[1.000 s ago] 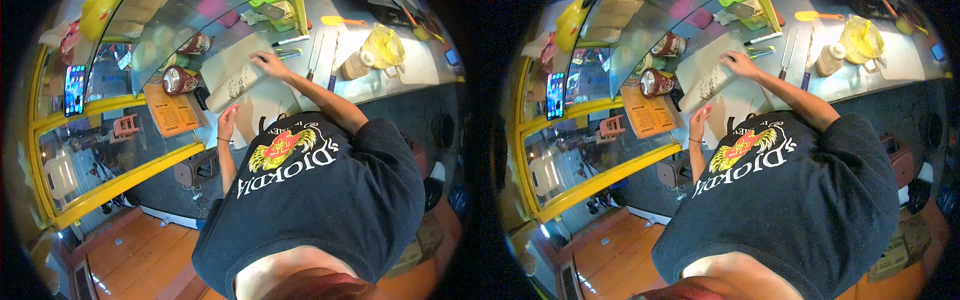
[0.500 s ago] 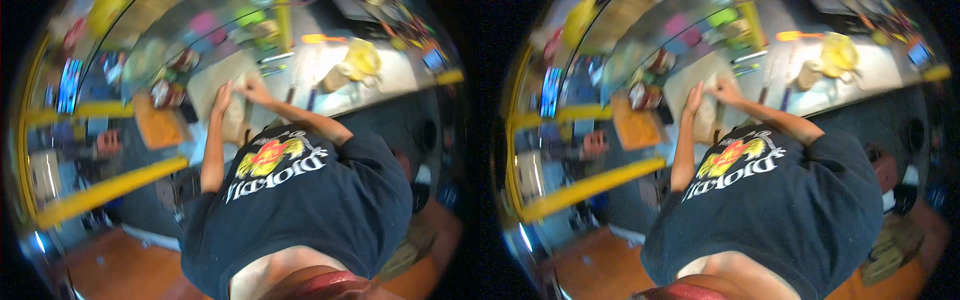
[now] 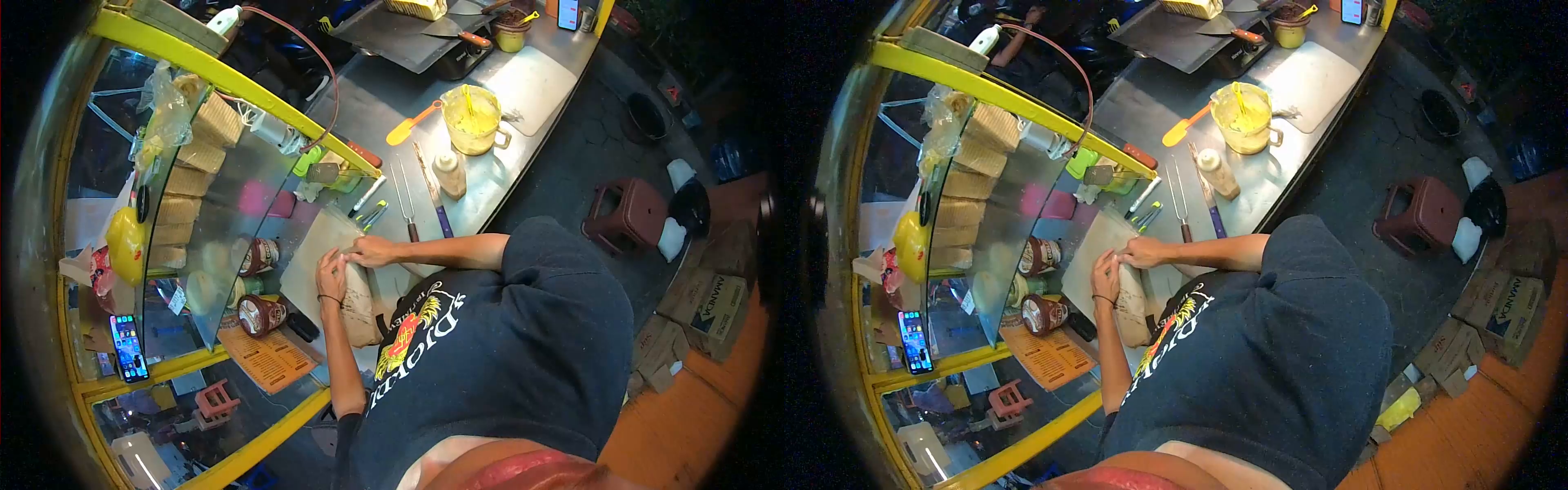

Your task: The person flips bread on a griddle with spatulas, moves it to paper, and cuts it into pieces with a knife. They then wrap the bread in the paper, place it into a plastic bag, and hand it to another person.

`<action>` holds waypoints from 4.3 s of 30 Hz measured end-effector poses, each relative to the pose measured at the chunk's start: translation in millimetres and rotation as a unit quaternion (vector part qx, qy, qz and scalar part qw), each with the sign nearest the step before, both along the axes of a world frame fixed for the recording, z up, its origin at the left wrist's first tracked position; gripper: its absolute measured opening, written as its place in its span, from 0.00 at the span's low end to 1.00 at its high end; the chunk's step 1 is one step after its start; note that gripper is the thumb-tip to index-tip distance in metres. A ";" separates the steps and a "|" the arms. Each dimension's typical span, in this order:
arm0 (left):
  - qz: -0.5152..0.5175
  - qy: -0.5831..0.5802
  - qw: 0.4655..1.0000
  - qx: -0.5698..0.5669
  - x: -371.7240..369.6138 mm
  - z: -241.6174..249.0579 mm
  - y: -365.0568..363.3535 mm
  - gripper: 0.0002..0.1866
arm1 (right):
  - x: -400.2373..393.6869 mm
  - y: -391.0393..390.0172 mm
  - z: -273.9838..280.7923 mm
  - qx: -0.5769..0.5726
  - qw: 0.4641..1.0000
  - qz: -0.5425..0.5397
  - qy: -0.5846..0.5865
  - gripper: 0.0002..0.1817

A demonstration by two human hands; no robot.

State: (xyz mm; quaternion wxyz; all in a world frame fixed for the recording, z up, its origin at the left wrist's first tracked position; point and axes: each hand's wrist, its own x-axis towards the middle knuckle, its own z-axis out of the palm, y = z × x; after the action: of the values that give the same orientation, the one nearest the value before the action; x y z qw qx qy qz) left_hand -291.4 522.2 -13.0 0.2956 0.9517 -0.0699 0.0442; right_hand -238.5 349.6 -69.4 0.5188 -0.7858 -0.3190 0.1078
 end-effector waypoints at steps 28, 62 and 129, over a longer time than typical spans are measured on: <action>0.049 0.143 0.947 -0.285 7.7 -24.6 20.0 0.12 | 10.3 -27.4 -0.7 -0.072 0.989 0.104 -0.074 0.20; 0.131 0.253 0.493 -0.822 280.0 52.3 -556.5 0.27 | 385.1 -585.8 118.3 0.097 0.922 -0.356 0.119 0.17; 0.191 0.115 0.652 -0.725 289.5 47.0 -522.9 0.31 | 374.7 -571.6 144.1 -0.105 0.961 -0.218 -0.137 0.24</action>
State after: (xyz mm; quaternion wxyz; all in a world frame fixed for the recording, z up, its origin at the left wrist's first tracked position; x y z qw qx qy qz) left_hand -1.8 -0.7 34.0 0.8822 0.4245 0.2021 0.0265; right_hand 136.2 -221.9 74.6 0.3959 -0.8935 -0.1949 -0.0833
